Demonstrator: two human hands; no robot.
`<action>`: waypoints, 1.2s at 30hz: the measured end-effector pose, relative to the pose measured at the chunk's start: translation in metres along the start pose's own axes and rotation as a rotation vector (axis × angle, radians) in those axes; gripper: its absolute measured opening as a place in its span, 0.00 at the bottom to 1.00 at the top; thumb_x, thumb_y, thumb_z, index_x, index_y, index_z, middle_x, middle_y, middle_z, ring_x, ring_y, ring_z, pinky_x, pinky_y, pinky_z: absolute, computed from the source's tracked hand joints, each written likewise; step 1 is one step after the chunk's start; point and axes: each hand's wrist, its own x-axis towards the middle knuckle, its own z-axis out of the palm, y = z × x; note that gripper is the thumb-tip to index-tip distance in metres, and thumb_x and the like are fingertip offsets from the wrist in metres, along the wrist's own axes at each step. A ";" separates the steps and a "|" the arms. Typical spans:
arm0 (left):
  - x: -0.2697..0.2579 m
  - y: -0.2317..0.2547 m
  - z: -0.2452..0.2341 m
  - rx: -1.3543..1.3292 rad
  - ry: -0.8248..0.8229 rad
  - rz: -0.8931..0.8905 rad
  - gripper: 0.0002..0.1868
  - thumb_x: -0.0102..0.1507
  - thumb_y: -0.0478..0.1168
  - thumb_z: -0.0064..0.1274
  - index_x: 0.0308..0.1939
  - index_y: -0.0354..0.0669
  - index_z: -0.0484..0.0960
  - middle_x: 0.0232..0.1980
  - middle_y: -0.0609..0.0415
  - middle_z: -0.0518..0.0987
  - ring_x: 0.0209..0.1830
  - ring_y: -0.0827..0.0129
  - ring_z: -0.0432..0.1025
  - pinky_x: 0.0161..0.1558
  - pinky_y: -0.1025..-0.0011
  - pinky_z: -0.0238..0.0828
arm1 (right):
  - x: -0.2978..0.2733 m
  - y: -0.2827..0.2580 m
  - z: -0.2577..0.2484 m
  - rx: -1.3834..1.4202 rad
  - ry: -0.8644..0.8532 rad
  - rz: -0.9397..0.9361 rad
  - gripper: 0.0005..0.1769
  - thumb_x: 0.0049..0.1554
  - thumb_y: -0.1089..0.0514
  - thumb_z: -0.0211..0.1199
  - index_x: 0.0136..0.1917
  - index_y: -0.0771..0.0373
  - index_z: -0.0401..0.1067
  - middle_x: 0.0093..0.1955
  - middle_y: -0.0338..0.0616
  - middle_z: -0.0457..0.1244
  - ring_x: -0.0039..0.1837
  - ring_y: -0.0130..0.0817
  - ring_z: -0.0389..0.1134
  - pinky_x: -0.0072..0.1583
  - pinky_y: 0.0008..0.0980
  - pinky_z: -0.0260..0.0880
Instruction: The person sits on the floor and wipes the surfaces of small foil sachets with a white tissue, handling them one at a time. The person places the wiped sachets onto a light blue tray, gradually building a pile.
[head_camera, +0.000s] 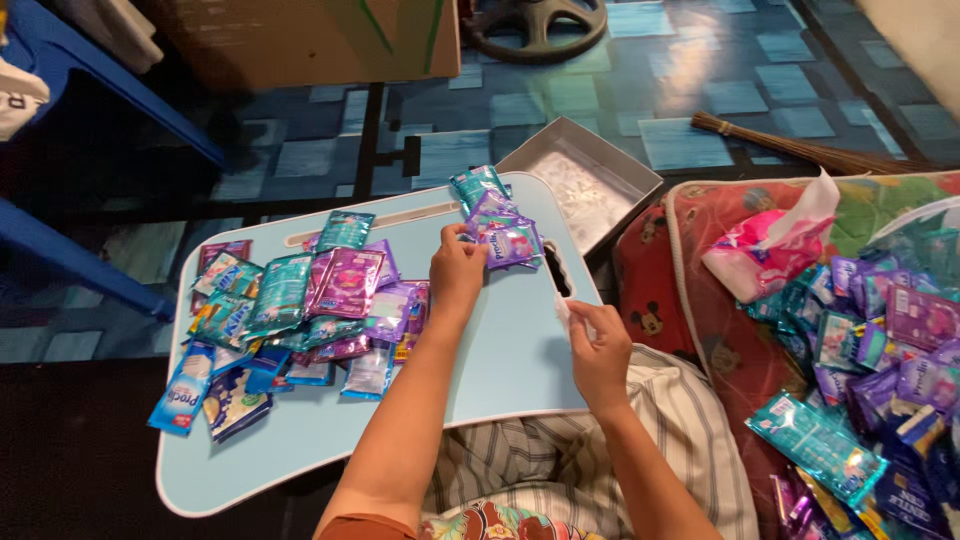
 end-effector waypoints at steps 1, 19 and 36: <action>-0.003 -0.001 -0.001 -0.003 0.014 0.034 0.23 0.61 0.43 0.58 0.58 0.39 0.74 0.38 0.50 0.86 0.39 0.56 0.80 0.43 0.59 0.75 | 0.000 -0.001 0.000 -0.003 -0.008 0.013 0.09 0.59 0.64 0.61 0.53 0.61 0.79 0.40 0.42 0.63 0.39 0.31 0.65 0.41 0.30 0.63; -0.043 0.027 -0.015 0.337 -0.038 0.563 0.30 0.48 0.44 0.70 0.54 0.52 0.78 0.55 0.55 0.77 0.58 0.58 0.69 0.61 0.54 0.60 | 0.001 0.003 -0.004 0.076 -0.012 0.056 0.19 0.59 0.65 0.58 0.63 0.62 0.75 0.54 0.42 0.63 0.53 0.29 0.66 0.52 0.26 0.67; -0.150 0.021 -0.069 0.254 -0.096 0.115 0.12 0.67 0.47 0.51 0.41 0.45 0.83 0.31 0.49 0.82 0.31 0.49 0.77 0.33 0.53 0.71 | -0.004 0.006 -0.004 0.154 -0.045 0.038 0.12 0.61 0.67 0.60 0.58 0.64 0.76 0.51 0.39 0.63 0.54 0.26 0.65 0.56 0.24 0.65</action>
